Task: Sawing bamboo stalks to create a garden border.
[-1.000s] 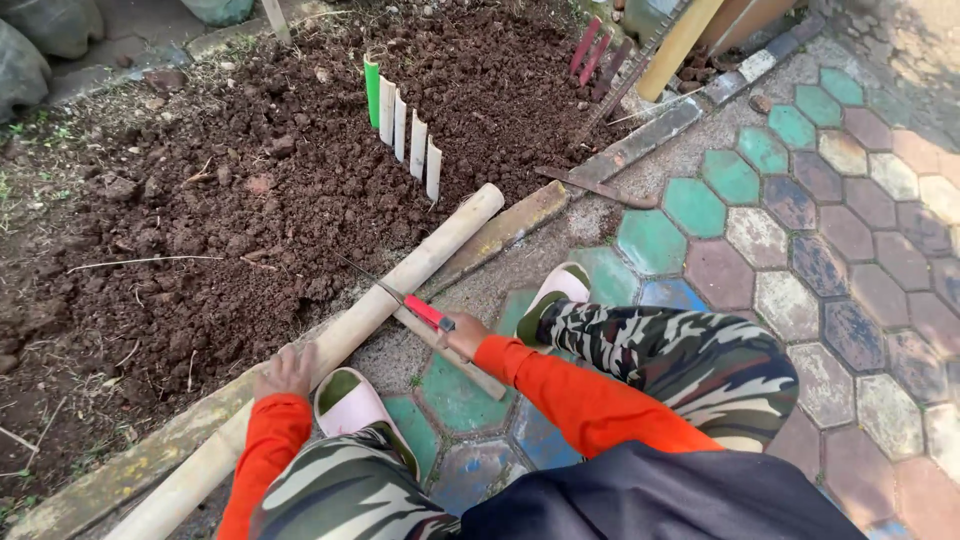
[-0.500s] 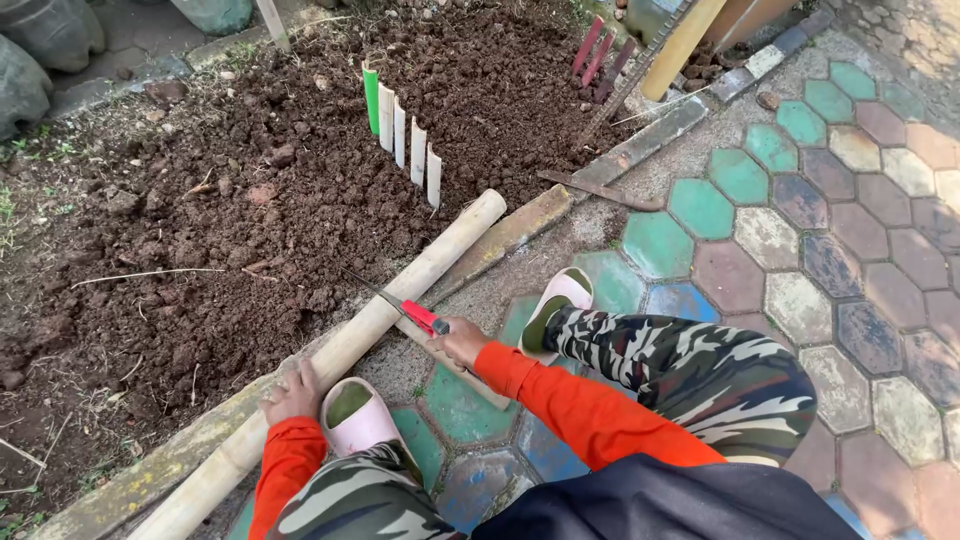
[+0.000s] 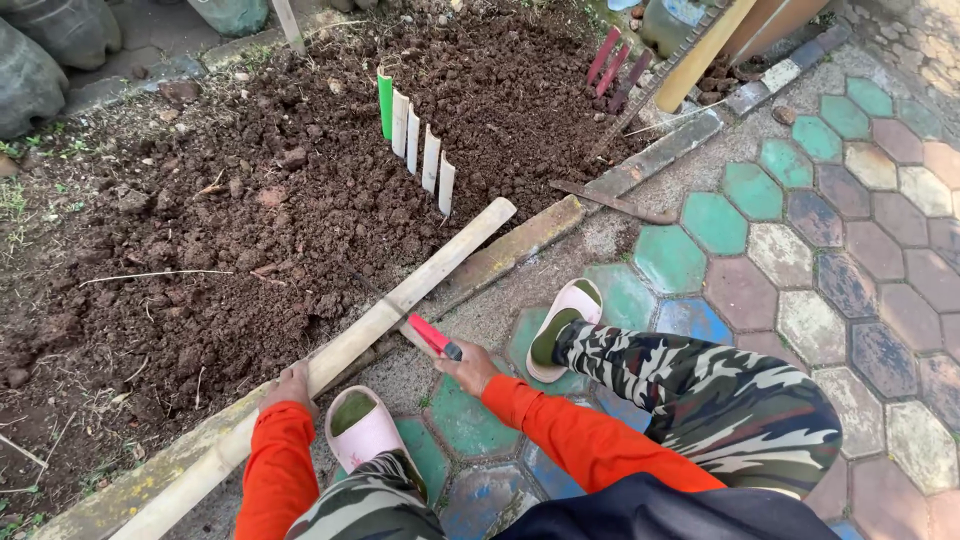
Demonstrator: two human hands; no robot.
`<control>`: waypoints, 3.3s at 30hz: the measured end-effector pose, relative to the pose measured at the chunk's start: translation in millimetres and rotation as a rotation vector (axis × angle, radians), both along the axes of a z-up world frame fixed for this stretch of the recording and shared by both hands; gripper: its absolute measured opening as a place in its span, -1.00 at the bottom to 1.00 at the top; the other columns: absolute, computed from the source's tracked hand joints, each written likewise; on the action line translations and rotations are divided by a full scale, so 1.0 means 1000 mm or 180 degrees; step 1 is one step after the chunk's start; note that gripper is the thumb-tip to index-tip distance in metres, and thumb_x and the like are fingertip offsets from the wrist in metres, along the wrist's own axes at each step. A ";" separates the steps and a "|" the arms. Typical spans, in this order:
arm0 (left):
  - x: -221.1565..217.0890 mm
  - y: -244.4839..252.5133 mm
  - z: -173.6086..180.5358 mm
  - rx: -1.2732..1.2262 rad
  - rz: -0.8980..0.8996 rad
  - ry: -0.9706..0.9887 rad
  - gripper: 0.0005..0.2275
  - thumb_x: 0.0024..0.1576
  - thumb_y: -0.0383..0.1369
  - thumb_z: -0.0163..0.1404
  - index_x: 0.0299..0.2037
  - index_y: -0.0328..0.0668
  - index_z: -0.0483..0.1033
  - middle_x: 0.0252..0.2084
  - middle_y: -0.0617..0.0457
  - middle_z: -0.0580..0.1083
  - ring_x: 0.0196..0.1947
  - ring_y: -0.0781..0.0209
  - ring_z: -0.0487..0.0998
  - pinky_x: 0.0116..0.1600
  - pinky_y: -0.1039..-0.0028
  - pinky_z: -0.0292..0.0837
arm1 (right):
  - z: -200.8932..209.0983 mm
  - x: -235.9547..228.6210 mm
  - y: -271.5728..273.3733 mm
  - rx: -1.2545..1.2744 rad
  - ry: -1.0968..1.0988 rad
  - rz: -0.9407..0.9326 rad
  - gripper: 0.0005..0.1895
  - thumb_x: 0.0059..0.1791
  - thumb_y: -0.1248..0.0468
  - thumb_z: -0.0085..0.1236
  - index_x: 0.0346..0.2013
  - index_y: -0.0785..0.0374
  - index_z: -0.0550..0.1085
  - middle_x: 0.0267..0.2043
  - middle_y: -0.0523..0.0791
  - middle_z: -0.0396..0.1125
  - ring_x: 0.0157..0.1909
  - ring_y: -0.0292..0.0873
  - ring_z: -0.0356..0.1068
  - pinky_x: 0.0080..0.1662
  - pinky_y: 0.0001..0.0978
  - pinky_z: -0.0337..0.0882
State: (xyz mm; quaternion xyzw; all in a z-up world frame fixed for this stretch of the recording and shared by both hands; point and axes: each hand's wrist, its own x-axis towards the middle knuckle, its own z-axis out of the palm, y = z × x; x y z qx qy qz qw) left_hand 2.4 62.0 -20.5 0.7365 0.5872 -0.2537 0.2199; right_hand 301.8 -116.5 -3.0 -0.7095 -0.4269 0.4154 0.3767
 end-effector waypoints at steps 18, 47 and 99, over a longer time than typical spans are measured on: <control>-0.017 -0.025 -0.031 0.1372 -0.0243 -0.0027 -0.48 -0.01 -0.24 0.24 0.16 -0.01 0.33 0.14 0.02 0.48 0.20 0.04 0.48 0.22 0.09 0.36 | 0.009 0.018 -0.018 0.0097 -0.0544 -0.0253 -0.52 -0.09 0.03 0.22 -0.03 0.28 0.40 -0.43 0.07 0.41 -0.38 0.04 0.42 -0.23 -0.13 0.40; -0.022 -0.030 0.015 0.0391 -0.0355 -0.0565 -0.50 -0.06 -0.18 0.18 0.08 -0.11 0.36 -0.02 -0.19 0.55 0.00 -0.20 0.59 0.07 0.09 0.51 | 0.058 0.009 -0.072 -0.0667 0.1001 -0.0392 -0.43 -0.10 0.14 0.25 0.06 0.14 0.17 -0.58 -0.19 0.19 -0.63 -0.33 0.18 -0.56 -0.37 0.27; 0.082 -0.017 0.047 0.0127 0.0048 -0.0221 -0.03 -0.29 0.51 0.03 0.18 -0.08 0.37 -0.04 -0.14 0.59 -0.06 -0.11 0.66 -0.01 0.15 0.56 | 0.133 0.023 -0.103 -0.0951 -0.0460 0.0256 -0.38 -0.09 0.11 0.27 0.13 0.38 0.29 -0.16 0.20 0.39 -0.10 0.14 0.41 -0.02 -0.06 0.35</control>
